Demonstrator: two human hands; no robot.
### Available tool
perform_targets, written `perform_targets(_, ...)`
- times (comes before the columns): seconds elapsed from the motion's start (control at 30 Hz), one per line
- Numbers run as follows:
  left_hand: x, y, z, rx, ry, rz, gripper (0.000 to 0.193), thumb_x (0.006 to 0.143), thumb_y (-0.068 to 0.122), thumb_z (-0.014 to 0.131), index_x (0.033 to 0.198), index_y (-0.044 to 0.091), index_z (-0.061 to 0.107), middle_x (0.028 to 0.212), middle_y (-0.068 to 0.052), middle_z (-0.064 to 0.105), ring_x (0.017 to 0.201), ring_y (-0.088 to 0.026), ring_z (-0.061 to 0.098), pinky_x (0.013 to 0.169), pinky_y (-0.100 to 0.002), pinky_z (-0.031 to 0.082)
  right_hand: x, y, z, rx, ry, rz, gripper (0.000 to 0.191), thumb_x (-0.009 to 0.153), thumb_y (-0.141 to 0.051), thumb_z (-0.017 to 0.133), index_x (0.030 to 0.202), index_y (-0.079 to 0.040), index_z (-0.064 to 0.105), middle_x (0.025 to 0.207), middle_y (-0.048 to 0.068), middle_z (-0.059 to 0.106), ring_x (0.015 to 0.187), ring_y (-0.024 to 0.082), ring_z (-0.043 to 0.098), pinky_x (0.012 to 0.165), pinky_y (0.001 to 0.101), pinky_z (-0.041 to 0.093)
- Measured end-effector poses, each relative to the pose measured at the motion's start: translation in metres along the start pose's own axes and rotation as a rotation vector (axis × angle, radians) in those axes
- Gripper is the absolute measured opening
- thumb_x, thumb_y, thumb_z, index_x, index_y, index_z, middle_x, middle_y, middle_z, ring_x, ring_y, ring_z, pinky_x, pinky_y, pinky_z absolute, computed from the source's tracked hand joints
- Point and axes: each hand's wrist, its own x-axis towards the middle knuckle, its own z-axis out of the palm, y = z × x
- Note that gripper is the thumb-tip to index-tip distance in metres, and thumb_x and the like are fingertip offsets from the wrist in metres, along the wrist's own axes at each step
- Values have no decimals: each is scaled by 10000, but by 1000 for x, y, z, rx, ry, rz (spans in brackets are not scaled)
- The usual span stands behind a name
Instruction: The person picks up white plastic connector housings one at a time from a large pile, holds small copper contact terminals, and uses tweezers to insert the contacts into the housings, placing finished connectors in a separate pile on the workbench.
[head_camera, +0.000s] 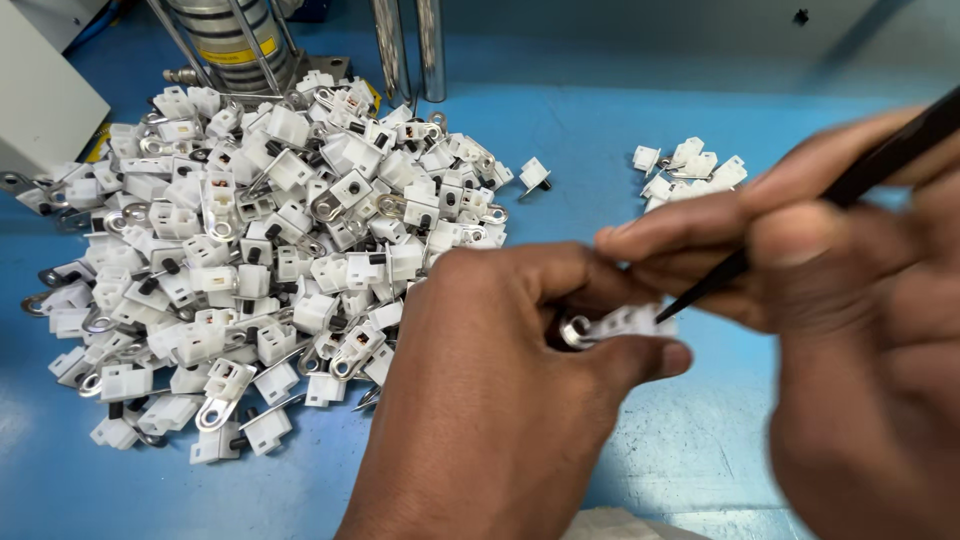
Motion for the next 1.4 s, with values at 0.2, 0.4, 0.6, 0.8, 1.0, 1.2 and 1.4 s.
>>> perform_targets(0.2, 8, -11, -13, -88, 70, -92, 290, 757, 275, 867, 1015, 147, 830, 761, -28, 817, 642, -80, 706, 604, -288, 577, 18, 43, -10, 393, 193, 339, 209, 1095, -185, 455, 1244, -39, 477, 1073, 147, 667, 893, 195, 696, 806, 379, 615)
perform_targets(0.4, 22, -18, -88, 337, 471, -365, 319, 857, 326, 843, 1148, 197, 810, 888, -79, 766, 645, -194, 676, 601, -389, 537, 65, 112, 5, -892, -309, 449, 354, 939, -306, 711, 1279, -208, 707, 1239, 84, 663, 982, 303, 659, 866, 451, 536)
perform_targets(0.6, 38, -42, -117, 675, 627, -25, 343, 837, 320, 835, 1146, 177, 791, 1019, -89, 726, 731, -172, 700, 711, -379, 556, 79, 132, 13, -966, -430, 384, 471, 915, -381, 712, 1374, -290, 652, 1196, 49, 695, 1026, 290, 681, 871, 456, 553)
perform_targets(0.8, 25, -33, -56, 124, 415, 241, 427, 809, 268, 804, 1230, 263, 730, 1089, -25, 709, 823, -143, 698, 667, -328, 597, 55, 97, -1, -1, -234, 922, 346, 932, -210, 731, 1260, -106, 696, 833, 42, 672, 561, 131, 371, 498, 307, 309)
perform_targets(1.0, 17, -27, -17, -146, -150, -41, 279, 827, 295, 853, 1036, 112, 840, 900, -60, 829, 855, -122, 757, 732, -265, 638, -1, 77, -14, 498, -401, 1138, 338, 839, -304, 754, 1016, -20, 707, 437, -25, 389, 322, 96, 283, 300, 286, 228)
perform_targets(1.2, 11, -27, -7, -369, -207, -220, 331, 783, 201, 868, 1032, -8, 807, 823, -139, 849, 747, -171, 822, 685, -325, 647, -2, 107, -34, -753, -271, 872, 321, 888, -319, 795, 1177, -182, 782, 863, -35, 796, 662, 187, 724, 676, 331, 597)
perform_targets(1.4, 8, -29, -3, -345, -313, -75, 303, 820, 165, 839, 1075, 9, 794, 961, -119, 828, 802, -145, 839, 720, -300, 643, 12, 123, -45, -945, -471, 626, 327, 824, -387, 802, 1134, -284, 824, 1082, -66, 775, 881, 169, 749, 819, 356, 592)
